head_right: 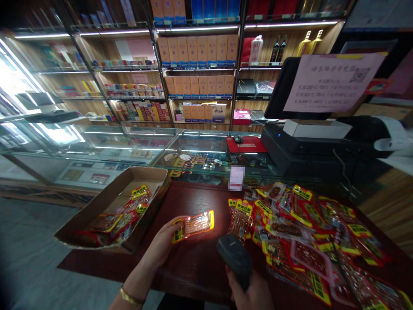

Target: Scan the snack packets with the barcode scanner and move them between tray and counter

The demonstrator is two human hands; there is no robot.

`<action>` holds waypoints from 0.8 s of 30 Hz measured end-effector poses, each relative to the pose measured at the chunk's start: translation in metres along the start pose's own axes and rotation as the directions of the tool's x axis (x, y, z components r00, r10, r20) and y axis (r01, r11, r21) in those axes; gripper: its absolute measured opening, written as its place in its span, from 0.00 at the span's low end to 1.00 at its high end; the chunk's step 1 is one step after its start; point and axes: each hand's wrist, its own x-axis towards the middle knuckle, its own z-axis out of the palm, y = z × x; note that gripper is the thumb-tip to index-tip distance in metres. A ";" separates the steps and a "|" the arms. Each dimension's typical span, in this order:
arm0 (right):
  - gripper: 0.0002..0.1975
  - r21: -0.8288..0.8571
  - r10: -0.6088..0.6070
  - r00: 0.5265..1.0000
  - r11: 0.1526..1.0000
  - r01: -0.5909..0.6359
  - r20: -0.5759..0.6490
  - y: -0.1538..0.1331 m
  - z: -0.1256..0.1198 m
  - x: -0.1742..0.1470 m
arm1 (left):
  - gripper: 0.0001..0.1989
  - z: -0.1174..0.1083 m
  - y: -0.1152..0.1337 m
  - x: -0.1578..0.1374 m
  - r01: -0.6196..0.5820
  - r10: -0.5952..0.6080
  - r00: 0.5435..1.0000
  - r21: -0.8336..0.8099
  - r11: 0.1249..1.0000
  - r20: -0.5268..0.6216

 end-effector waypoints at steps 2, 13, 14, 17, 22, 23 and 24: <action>0.31 -0.005 0.010 1.000 1.000 -0.010 0.001 -0.004 0.000 0.001 | 0.17 0.002 0.000 -0.001 0.009 -0.009 1.000 0.009 1.000 0.003; 0.23 -0.007 -0.010 1.000 1.000 0.010 0.022 -0.011 0.008 0.006 | 0.16 0.008 -0.002 -0.001 -0.028 0.026 0.999 0.062 0.998 0.040; 0.23 -0.007 -0.010 1.000 1.000 0.010 0.015 -0.012 0.009 0.007 | 0.17 0.009 -0.003 -0.002 -0.032 0.030 0.999 0.068 0.997 0.039; 0.22 -0.025 -0.040 0.999 0.999 0.040 -0.002 -0.015 0.011 0.010 | 0.18 0.010 -0.002 -0.004 -0.041 0.037 0.998 0.087 0.995 0.050; 0.22 -0.035 -0.074 0.997 0.997 0.074 -0.013 -0.023 0.010 0.009 | 0.18 0.014 -0.001 -0.007 0.014 -0.020 0.994 0.050 0.999 0.106; 0.22 -0.036 -0.072 0.997 0.997 0.071 -0.018 -0.023 0.009 0.008 | 0.18 0.014 -0.001 -0.007 0.015 -0.020 0.994 0.048 0.999 0.111; 0.21 -0.040 -0.068 0.997 0.997 0.068 -0.020 -0.023 0.007 0.006 | 0.17 0.014 -0.001 -0.007 0.011 -0.017 0.994 0.051 0.999 0.111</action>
